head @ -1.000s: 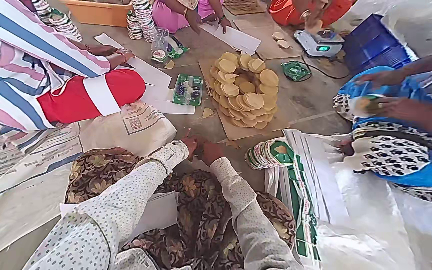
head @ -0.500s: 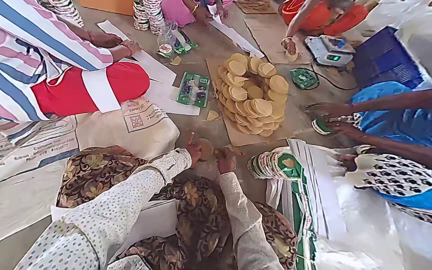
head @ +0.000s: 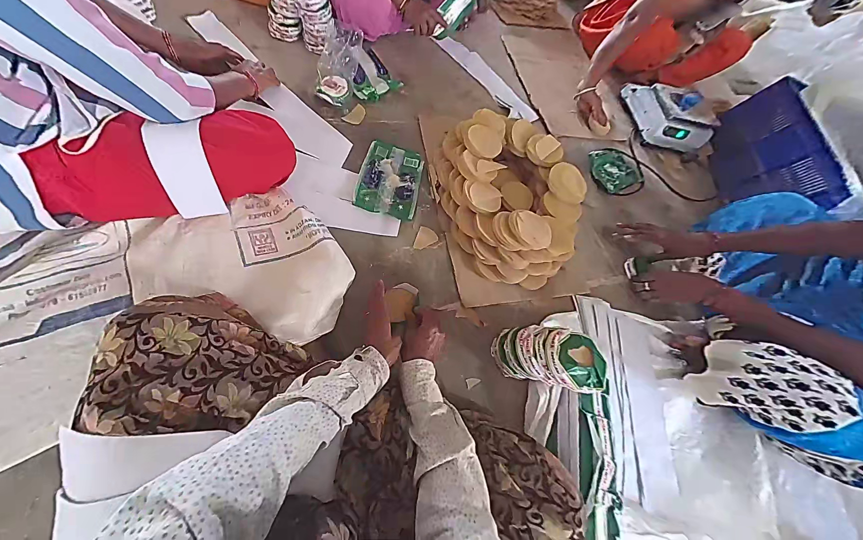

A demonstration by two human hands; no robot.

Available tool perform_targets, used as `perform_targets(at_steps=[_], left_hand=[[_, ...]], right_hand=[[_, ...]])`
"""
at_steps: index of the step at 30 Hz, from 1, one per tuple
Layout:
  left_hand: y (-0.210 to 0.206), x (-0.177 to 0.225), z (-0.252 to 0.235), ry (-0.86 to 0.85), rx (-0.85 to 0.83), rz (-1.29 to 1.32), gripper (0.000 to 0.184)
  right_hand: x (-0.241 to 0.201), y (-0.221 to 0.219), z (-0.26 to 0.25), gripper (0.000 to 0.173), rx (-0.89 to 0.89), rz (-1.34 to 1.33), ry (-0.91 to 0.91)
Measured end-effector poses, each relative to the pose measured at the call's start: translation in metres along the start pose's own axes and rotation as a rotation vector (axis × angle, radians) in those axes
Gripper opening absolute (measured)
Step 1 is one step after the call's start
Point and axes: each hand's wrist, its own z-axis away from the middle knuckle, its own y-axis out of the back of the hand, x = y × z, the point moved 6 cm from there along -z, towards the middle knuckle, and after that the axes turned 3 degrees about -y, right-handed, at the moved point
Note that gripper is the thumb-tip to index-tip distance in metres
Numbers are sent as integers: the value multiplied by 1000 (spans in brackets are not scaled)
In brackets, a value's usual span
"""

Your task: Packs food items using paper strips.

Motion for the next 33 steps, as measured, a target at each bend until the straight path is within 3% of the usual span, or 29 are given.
perform_targets(at_steps=[3, 7, 10, 14, 16, 18, 21, 22, 24, 25, 28, 30, 33], left_hand=[[-3, 3, -8, 43, -53, -40, 106], [-4, 5, -18, 31, -210, -65, 113], [0, 7, -24, 15, -262, -100, 108], [-4, -1, -20, -65, -14, 15, 107], [-12, -4, -18, -6, -81, -28, 106], [-12, -6, -20, -5, -118, -34, 108], [-14, -4, -30, -32, -221, -17, 113], [-14, -2, -35, -8, -276, -4, 106], [-16, -7, -44, 104, -311, 90, 71], [-16, -10, -47, 117, -310, 90, 66], [-8, -3, -36, -120, -188, -90, 96], [-10, -4, -23, -138, -86, -75, 94], [-11, -8, -20, -103, -104, -60, 93]], right_hand=[[-3, 5, -3, 28, -88, 63, 104], [-4, 14, -46, 47, -209, 87, -4], [-6, 13, -65, 37, -266, 129, -9], [7, 17, -29, 37, -65, -16, -145], [10, 8, -2, 28, 35, -55, -54], [11, 5, 8, 27, 26, -68, -12], [16, 12, -18, 50, -35, -84, -78], [13, 13, -32, 53, -73, -47, -75], [7, 15, -52, 45, -157, 66, -63], [5, 16, -56, 42, -179, 94, -81], [7, 20, -43, 37, -71, 33, -200], [5, 13, -18, 35, -9, 26, -160], [0, 3, 8, 26, -5, 45, 38]])
